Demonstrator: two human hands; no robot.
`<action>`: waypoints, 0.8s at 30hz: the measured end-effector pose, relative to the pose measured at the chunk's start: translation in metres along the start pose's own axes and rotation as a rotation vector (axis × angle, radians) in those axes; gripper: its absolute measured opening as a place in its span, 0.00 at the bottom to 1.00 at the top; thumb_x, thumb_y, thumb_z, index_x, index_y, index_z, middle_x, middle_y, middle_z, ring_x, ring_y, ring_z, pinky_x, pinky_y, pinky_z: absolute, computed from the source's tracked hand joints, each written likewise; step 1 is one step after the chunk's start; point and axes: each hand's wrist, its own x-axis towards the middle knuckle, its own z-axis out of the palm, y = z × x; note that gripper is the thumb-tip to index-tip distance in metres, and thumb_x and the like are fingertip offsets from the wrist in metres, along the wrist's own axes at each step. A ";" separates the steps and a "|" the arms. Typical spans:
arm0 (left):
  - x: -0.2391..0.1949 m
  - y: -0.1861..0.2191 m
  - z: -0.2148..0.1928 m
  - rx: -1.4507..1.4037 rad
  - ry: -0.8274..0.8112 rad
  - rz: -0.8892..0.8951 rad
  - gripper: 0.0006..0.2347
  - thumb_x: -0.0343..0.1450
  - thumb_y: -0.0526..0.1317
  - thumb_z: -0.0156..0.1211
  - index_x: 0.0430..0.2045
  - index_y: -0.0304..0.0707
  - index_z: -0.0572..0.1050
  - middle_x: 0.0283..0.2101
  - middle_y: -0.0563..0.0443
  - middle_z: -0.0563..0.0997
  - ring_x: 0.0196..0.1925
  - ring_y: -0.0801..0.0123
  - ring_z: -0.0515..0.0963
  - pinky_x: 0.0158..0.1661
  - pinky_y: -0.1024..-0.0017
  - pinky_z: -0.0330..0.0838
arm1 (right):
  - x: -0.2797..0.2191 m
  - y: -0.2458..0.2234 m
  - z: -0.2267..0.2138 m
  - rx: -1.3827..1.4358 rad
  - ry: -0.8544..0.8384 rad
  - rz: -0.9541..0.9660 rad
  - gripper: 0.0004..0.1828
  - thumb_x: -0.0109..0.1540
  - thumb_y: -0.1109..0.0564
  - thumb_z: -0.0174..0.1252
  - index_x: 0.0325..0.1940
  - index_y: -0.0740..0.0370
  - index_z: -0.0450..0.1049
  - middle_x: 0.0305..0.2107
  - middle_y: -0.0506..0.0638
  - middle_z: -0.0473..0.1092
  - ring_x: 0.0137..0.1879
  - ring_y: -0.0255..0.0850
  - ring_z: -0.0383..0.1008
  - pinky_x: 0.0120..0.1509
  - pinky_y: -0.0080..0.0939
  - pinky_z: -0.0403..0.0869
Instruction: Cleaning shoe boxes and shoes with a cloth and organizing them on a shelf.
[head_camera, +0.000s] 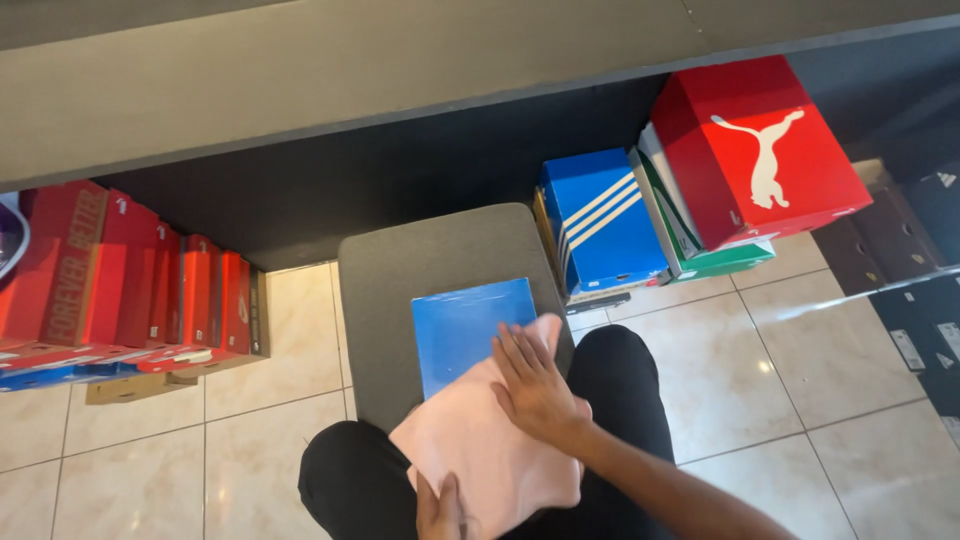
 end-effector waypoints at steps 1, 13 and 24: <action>-0.019 0.008 0.005 -0.245 0.082 -0.060 0.34 0.65 0.43 0.55 0.71 0.51 0.58 0.69 0.46 0.67 0.68 0.62 0.71 0.60 0.70 0.65 | 0.007 0.007 0.009 -0.021 -0.048 -0.025 0.34 0.70 0.47 0.45 0.76 0.69 0.54 0.74 0.64 0.49 0.80 0.59 0.46 0.82 0.60 0.49; 0.014 -0.030 0.041 -0.667 0.228 -0.226 0.39 0.64 0.22 0.52 0.73 0.49 0.52 0.53 0.41 0.63 0.41 0.64 0.59 0.38 0.67 0.54 | 0.158 0.022 0.026 0.009 -0.372 0.010 0.41 0.69 0.32 0.40 0.81 0.52 0.45 0.77 0.64 0.39 0.76 0.62 0.50 0.77 0.67 0.49; 0.165 0.154 -0.010 0.131 0.127 0.452 0.31 0.71 0.37 0.54 0.72 0.30 0.54 0.75 0.28 0.46 0.78 0.38 0.44 0.75 0.50 0.39 | 0.056 0.063 0.030 -0.497 0.109 0.224 0.42 0.63 0.36 0.52 0.77 0.58 0.59 0.74 0.65 0.53 0.78 0.61 0.54 0.78 0.58 0.53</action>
